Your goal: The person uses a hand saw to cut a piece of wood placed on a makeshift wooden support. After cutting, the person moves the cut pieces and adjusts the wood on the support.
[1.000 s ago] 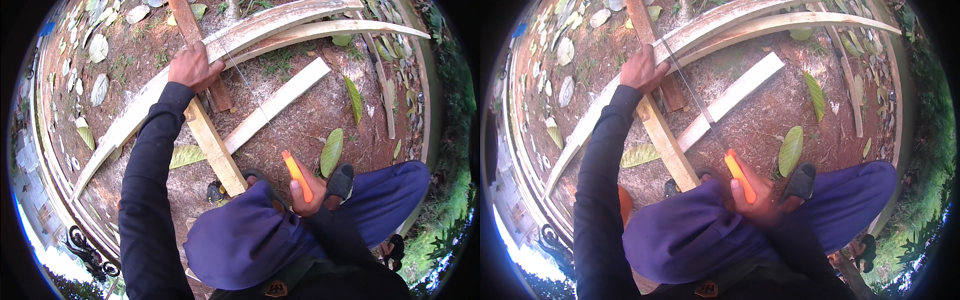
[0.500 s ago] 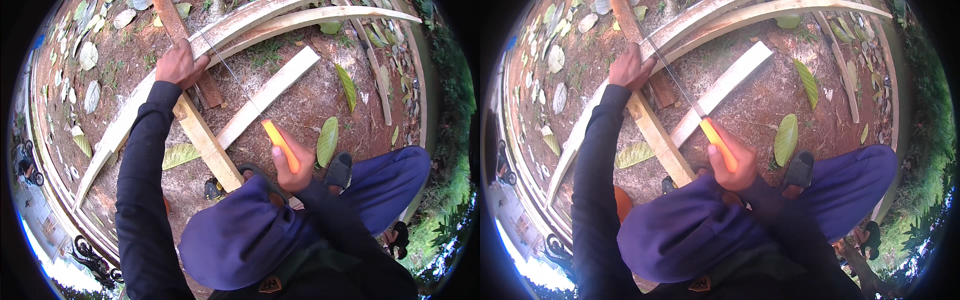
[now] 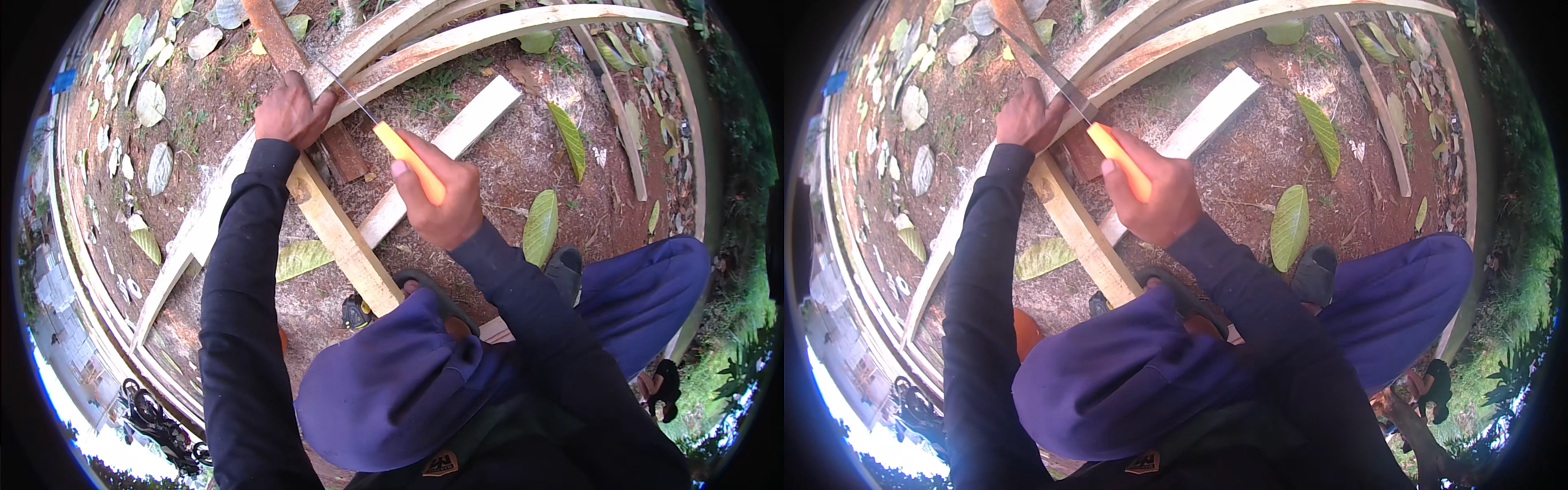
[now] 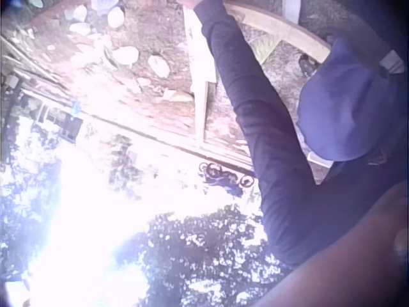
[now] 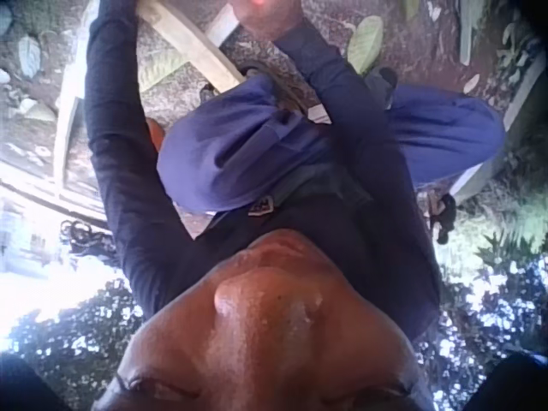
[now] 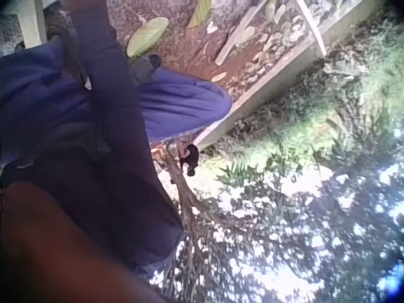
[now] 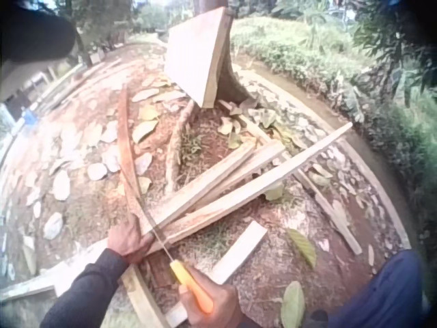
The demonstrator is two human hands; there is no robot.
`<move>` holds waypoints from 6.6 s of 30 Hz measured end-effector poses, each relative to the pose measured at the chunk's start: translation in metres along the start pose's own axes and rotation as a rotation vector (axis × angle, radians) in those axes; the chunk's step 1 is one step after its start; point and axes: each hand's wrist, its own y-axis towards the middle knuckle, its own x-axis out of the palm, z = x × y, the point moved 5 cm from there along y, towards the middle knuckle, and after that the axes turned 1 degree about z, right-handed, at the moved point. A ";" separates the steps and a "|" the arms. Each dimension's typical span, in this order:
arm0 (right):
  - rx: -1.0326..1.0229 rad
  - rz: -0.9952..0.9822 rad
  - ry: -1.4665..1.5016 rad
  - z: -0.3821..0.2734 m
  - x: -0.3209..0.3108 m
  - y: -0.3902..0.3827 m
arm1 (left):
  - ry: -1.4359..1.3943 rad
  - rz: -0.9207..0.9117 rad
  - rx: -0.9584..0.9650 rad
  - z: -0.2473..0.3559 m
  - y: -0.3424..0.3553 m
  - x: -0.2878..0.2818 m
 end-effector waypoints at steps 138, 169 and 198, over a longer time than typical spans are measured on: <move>0.105 0.042 -0.015 -0.013 0.012 0.003 | -0.021 -0.017 0.115 0.017 -0.015 -0.003; 0.106 0.047 0.049 -0.003 0.001 -0.020 | 0.042 -0.004 0.077 0.018 -0.011 -0.004; 0.084 0.026 -0.054 -0.004 0.031 0.030 | -0.016 0.005 0.154 0.017 -0.019 -0.003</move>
